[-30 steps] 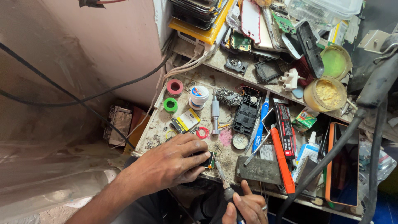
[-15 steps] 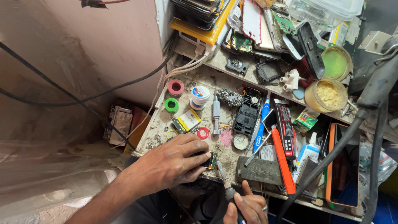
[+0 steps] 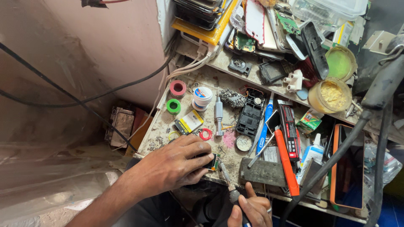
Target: The person uses a soldering iron and tweezers to work on a small circuit board. They heat and apply solder to specific points on the board while holding it steady with their other hand.
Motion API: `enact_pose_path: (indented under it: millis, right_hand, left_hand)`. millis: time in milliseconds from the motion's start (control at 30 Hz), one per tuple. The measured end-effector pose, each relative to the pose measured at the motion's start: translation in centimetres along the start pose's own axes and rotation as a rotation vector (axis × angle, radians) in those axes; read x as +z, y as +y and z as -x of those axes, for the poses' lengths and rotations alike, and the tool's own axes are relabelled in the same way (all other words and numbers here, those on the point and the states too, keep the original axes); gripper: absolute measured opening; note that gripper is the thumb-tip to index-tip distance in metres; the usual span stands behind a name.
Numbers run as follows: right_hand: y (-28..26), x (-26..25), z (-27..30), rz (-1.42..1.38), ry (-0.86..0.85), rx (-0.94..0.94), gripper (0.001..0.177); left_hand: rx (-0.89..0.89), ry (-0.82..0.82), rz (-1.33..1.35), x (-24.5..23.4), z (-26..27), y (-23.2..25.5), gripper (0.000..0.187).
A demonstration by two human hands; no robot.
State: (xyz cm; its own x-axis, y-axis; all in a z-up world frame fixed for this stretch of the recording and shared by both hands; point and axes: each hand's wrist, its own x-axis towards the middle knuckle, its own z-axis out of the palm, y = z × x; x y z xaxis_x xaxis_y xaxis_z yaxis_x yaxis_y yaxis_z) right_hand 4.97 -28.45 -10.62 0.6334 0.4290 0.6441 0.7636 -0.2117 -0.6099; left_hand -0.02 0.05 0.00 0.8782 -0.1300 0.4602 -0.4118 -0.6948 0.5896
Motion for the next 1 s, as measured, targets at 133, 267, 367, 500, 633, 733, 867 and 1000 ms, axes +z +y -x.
enact_pose_path:
  millis: [133,267,367,500,633,733,867,1000]
  right_hand:
    - [0.28,-0.23,0.19,-0.015,-0.024,0.014,0.028]
    - [0.55,-0.27,0.41,-0.033,-0.008,0.001,0.028]
    - [0.48,-0.37,0.68,-0.020,-0.023,0.054,0.027]
    - [0.46,-0.35,0.78,-0.038,-0.005,0.068,0.026]
    - [0.46,-0.09,0.47,-0.058,0.026,0.047,0.024]
    - [0.17,0.00,0.38,-0.053,0.025,0.056,0.024]
    - [-0.17,0.13,0.34,-0.023,0.029,0.059,0.022]
    - [0.03,0.28,0.32,-0.012,0.028,0.035,0.021]
  left_hand:
    - [-0.005,0.000,-0.011,-0.03,0.00,0.08,0.030]
    - [-0.006,-0.004,-0.005,-0.05,-0.04,0.08,0.030]
    - [-0.011,-0.003,-0.002,-0.06,-0.03,0.11,0.030]
    - [-0.016,0.002,0.000,-0.01,-0.08,0.18,0.030]
    - [-0.014,0.011,0.004,-0.07,-0.13,0.22,0.031]
    - [0.003,0.020,-0.006,-0.03,-0.25,0.18,0.030]
    - [-0.006,0.009,-0.007,-0.10,-0.28,0.21,0.029]
    - [-0.004,0.016,-0.011,-0.10,-0.28,0.21,0.028]
